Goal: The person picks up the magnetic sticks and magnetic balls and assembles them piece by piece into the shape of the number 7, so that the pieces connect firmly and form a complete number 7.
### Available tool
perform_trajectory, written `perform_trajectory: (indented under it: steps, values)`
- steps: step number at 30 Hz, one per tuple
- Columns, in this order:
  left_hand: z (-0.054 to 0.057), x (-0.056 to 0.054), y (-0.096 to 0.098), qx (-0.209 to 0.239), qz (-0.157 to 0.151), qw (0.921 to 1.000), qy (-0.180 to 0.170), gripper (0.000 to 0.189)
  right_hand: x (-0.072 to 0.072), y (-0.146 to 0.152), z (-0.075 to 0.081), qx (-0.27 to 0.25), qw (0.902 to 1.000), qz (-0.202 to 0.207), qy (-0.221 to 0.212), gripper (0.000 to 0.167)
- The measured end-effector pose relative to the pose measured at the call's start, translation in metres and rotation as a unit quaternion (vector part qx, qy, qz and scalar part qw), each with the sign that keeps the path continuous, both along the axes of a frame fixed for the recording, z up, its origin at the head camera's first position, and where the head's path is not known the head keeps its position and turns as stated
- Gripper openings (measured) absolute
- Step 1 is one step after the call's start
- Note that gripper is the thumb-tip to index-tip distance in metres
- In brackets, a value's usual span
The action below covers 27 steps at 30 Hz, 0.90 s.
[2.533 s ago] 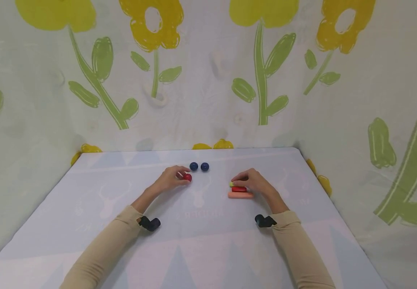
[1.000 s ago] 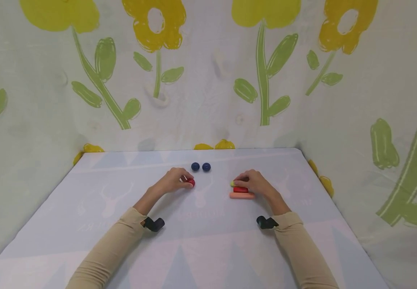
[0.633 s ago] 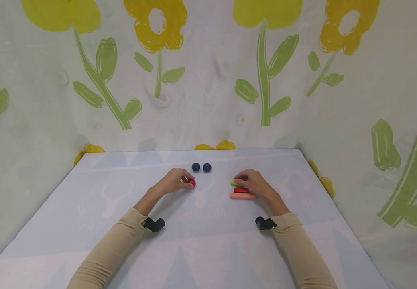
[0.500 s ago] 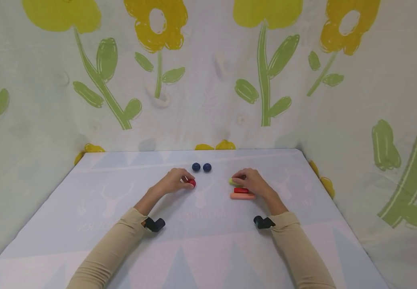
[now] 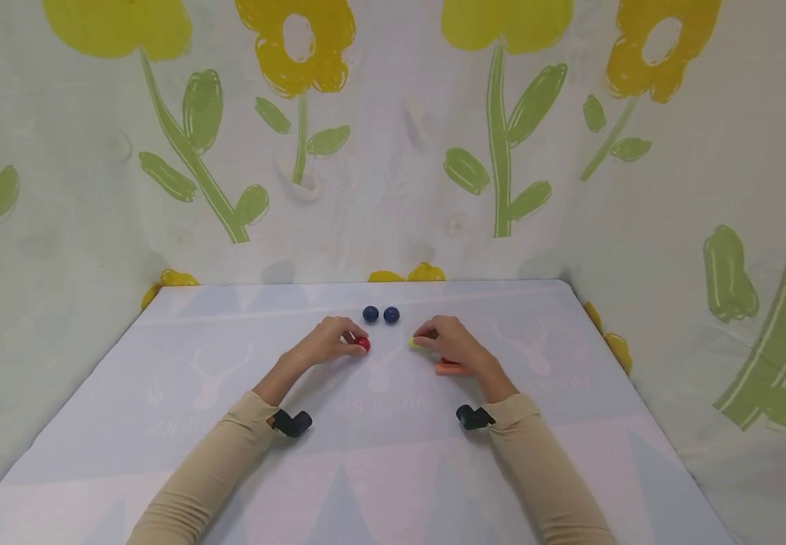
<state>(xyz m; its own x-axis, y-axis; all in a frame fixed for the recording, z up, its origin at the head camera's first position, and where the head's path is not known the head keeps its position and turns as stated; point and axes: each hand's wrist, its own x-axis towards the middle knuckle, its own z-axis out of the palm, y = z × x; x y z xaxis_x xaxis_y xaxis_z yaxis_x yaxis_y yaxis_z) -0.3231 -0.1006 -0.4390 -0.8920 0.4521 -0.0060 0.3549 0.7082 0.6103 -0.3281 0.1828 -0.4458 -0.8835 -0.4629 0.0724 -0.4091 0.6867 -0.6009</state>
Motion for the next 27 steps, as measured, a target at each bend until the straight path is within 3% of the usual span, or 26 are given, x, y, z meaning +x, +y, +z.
perform_trajectory:
  steps: [7,14,27]
  values:
    - [0.000,-0.002,0.001,-0.007,0.003,1.0000,-0.001,0.033,-0.004,-0.023,-0.002,0.002,0.9998,0.016,0.009,0.020]
    - [-0.001,-0.001,0.002,-0.011,-0.003,0.9999,0.001,0.033,-0.003,-0.041,-0.004,-0.016,0.9994,0.026,-0.014,0.020]
    - [0.000,-0.002,0.002,-0.007,-0.016,0.9998,0.012,0.032,-0.006,-0.053,-0.006,-0.017,0.9986,0.050,-0.008,0.020]
